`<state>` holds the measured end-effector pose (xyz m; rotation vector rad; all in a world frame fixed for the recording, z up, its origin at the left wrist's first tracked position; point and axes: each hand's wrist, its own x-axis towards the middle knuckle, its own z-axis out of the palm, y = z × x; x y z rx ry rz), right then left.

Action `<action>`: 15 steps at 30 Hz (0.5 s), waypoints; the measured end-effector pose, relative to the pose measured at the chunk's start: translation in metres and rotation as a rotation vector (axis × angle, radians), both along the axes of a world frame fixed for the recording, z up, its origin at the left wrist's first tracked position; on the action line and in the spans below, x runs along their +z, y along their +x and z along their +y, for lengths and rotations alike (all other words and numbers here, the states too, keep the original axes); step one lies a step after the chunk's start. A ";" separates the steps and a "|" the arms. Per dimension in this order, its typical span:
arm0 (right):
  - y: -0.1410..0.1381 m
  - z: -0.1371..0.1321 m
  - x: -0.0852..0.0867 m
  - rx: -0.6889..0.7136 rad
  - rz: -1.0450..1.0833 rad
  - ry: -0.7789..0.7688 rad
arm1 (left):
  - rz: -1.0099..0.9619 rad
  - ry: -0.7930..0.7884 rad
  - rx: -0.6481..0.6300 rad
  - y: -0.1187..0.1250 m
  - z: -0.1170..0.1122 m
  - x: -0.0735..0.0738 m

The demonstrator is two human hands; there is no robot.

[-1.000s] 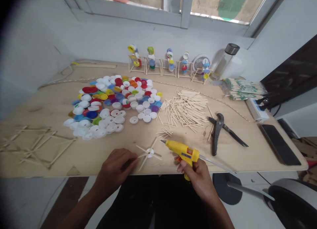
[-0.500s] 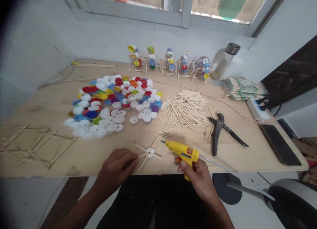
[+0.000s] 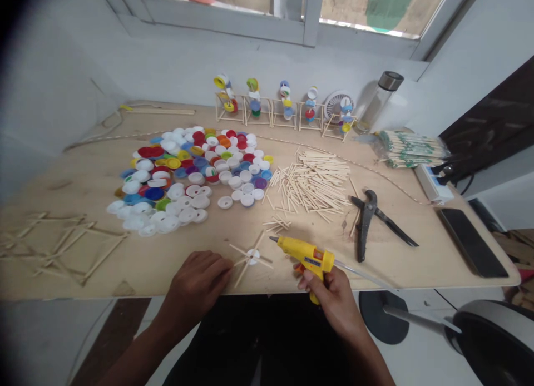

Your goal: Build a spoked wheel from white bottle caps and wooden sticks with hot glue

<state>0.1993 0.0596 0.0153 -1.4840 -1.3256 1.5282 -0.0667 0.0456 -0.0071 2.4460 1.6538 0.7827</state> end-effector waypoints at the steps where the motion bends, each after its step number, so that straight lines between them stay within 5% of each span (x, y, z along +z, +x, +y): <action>1: 0.000 0.000 0.000 -0.004 0.004 -0.001 | 0.002 -0.007 0.002 0.001 0.000 0.000; 15: 0.001 -0.001 -0.001 -0.006 0.018 -0.003 | -0.010 0.037 0.093 0.003 -0.007 0.001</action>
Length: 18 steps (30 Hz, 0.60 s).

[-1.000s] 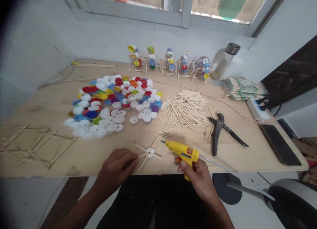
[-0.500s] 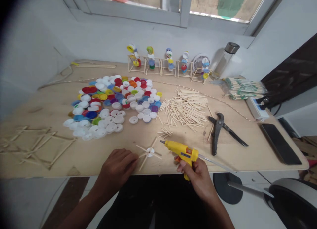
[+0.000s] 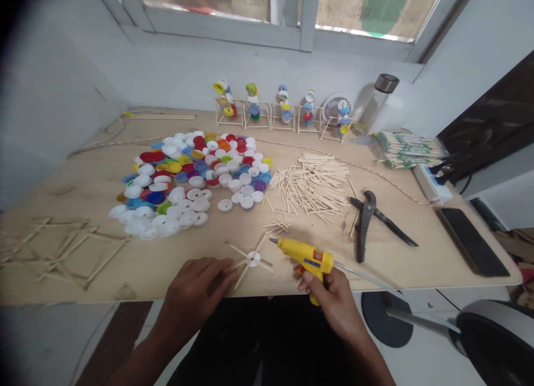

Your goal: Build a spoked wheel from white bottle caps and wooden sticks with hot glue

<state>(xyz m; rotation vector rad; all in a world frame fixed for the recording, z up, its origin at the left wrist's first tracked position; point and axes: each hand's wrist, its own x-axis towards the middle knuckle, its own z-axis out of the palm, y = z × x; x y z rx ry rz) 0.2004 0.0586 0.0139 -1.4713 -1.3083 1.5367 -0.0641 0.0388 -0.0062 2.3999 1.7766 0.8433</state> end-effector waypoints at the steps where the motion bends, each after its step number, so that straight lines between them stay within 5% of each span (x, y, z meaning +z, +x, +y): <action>1: -0.001 0.000 0.000 -0.008 0.013 -0.005 | 0.000 0.008 0.006 0.000 -0.001 0.001; 9: -0.002 -0.001 0.002 -0.034 0.049 -0.029 | 0.012 0.115 0.083 0.008 -0.010 0.007; 18: -0.003 0.001 0.006 -0.008 -0.005 0.010 | 0.053 0.052 0.102 0.028 -0.016 -0.004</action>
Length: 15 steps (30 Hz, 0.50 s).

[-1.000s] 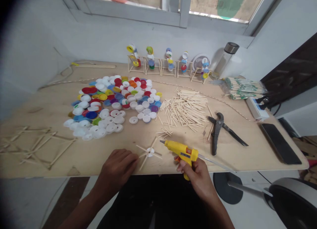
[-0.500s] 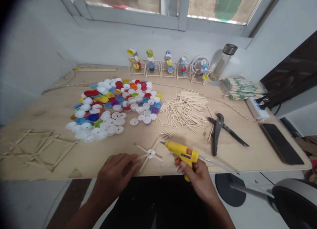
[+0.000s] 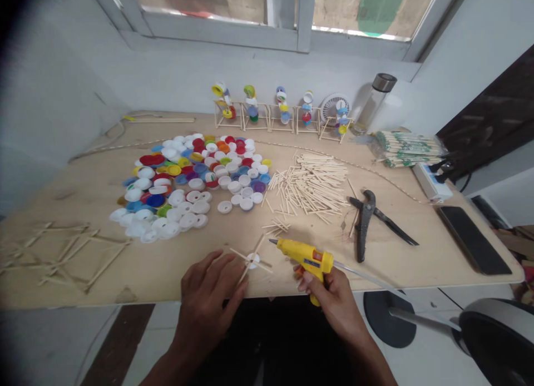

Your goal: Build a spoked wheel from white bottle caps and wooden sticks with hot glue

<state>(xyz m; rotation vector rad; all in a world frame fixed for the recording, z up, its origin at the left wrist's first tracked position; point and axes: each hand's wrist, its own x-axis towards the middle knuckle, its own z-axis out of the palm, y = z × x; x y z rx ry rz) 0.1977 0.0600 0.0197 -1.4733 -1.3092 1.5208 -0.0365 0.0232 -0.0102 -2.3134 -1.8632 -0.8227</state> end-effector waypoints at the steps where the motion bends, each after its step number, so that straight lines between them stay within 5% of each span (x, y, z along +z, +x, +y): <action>1: 0.000 0.000 0.001 -0.001 -0.005 0.003 | 0.006 0.006 0.006 -0.001 0.001 -0.001; 15: -0.001 0.000 -0.001 -0.020 0.009 -0.019 | 0.037 0.048 -0.009 -0.013 0.007 -0.005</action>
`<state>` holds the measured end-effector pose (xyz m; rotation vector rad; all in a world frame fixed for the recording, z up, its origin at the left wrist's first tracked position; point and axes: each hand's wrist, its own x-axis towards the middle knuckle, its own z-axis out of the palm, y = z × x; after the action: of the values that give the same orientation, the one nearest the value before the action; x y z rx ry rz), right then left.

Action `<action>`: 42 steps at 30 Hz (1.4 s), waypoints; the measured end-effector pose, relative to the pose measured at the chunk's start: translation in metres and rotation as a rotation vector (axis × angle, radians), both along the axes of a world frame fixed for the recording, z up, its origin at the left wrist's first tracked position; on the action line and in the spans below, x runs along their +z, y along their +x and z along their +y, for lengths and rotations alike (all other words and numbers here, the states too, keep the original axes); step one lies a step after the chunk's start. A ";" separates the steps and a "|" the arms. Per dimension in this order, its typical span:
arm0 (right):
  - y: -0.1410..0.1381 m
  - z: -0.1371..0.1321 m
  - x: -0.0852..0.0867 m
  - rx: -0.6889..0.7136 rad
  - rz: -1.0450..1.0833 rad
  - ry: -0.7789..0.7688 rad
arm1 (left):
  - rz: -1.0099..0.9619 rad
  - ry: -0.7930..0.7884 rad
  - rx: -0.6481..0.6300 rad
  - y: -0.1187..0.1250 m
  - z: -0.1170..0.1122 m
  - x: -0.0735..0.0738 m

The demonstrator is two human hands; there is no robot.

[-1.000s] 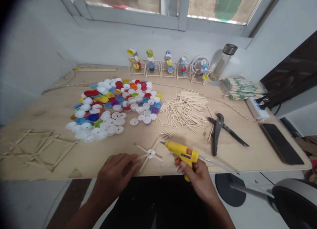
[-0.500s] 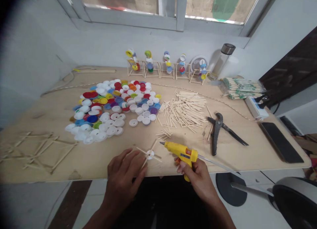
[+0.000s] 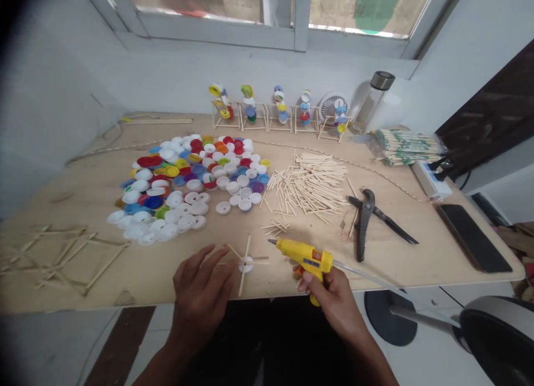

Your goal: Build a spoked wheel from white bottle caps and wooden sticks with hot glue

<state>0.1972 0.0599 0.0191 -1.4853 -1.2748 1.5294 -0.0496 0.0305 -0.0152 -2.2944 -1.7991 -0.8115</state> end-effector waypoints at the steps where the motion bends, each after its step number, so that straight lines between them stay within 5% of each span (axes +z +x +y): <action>1: 0.000 0.000 0.000 0.000 -0.005 0.006 | -0.012 -0.003 -0.006 0.002 -0.002 0.000; 25: 0.001 0.000 -0.001 -0.001 -0.005 -0.002 | -0.044 -0.024 -0.039 0.005 -0.008 -0.016; 42: 0.003 -0.001 -0.004 -0.015 0.020 0.035 | -0.208 0.075 0.041 0.015 -0.020 -0.005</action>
<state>0.2000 0.0585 0.0154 -1.4509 -1.2699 1.5013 -0.0348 0.0107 -0.0197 -2.1898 -1.8547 -1.1271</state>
